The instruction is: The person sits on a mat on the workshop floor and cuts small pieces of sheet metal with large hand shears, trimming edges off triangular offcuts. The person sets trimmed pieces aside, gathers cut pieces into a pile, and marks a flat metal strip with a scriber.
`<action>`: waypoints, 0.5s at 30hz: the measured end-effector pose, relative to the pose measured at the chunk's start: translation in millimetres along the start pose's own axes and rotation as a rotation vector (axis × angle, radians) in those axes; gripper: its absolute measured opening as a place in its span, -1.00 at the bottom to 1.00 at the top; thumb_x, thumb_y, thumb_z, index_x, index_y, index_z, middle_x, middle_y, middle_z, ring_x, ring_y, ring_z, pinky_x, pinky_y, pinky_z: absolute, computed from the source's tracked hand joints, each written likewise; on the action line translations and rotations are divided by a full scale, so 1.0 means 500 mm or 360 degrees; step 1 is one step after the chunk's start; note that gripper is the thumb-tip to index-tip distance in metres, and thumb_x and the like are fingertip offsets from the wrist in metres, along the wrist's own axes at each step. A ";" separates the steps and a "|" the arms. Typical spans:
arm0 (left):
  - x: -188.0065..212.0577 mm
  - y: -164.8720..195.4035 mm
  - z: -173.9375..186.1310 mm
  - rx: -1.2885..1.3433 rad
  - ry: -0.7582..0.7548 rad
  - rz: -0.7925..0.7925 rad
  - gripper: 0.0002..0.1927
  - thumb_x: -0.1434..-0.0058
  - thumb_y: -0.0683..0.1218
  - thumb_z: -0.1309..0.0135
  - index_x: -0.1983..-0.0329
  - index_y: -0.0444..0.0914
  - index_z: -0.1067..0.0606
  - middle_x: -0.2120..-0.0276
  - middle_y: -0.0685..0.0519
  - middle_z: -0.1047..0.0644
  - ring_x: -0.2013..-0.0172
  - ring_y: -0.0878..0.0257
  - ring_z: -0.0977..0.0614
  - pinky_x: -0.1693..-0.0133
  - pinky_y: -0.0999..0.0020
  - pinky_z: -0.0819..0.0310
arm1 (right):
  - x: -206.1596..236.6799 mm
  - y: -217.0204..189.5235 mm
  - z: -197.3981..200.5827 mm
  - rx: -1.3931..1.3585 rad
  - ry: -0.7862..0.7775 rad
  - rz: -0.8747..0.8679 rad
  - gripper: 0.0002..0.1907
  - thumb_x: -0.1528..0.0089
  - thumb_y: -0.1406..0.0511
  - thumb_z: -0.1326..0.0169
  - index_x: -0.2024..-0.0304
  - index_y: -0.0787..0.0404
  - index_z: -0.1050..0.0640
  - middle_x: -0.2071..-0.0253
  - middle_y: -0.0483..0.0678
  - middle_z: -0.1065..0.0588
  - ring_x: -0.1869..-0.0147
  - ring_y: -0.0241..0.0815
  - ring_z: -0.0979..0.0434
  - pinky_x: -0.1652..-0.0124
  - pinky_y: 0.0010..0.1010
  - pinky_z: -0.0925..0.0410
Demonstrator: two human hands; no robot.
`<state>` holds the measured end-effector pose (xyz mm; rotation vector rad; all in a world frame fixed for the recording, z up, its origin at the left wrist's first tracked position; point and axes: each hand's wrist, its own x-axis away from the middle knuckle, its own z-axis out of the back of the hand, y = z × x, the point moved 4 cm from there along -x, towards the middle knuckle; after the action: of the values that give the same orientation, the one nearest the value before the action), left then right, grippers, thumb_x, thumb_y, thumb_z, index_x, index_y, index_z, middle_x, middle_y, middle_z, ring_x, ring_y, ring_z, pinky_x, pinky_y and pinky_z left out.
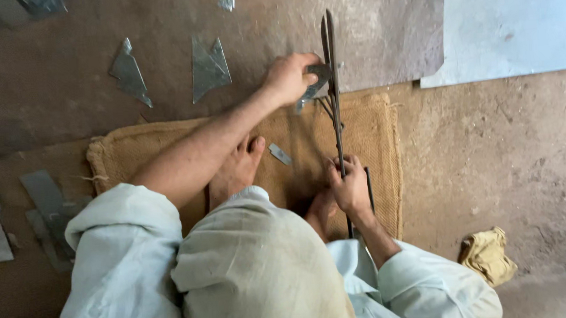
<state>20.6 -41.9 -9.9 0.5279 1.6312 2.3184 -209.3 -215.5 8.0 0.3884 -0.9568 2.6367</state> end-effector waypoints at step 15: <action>0.066 -0.082 0.081 0.0268 0.0805 0.0084 -0.75 -0.17 -0.10 -0.27 0.18 -0.29 -0.49 0.39 0.02 -0.66 0.37 0.25 -0.73 0.31 0.26 -0.61 | 0.014 -0.009 0.007 -0.0837 -0.0135 -0.0268 -0.39 -0.32 0.13 -0.12 -0.31 0.28 -0.27 -0.24 0.08 -0.39 -0.32 -0.12 -0.44 -0.06 -0.34 -0.46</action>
<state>8.6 19.8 -31.4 0.0032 2.0631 2.5055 -213.6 -213.3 15.5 0.4271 -1.5139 2.1256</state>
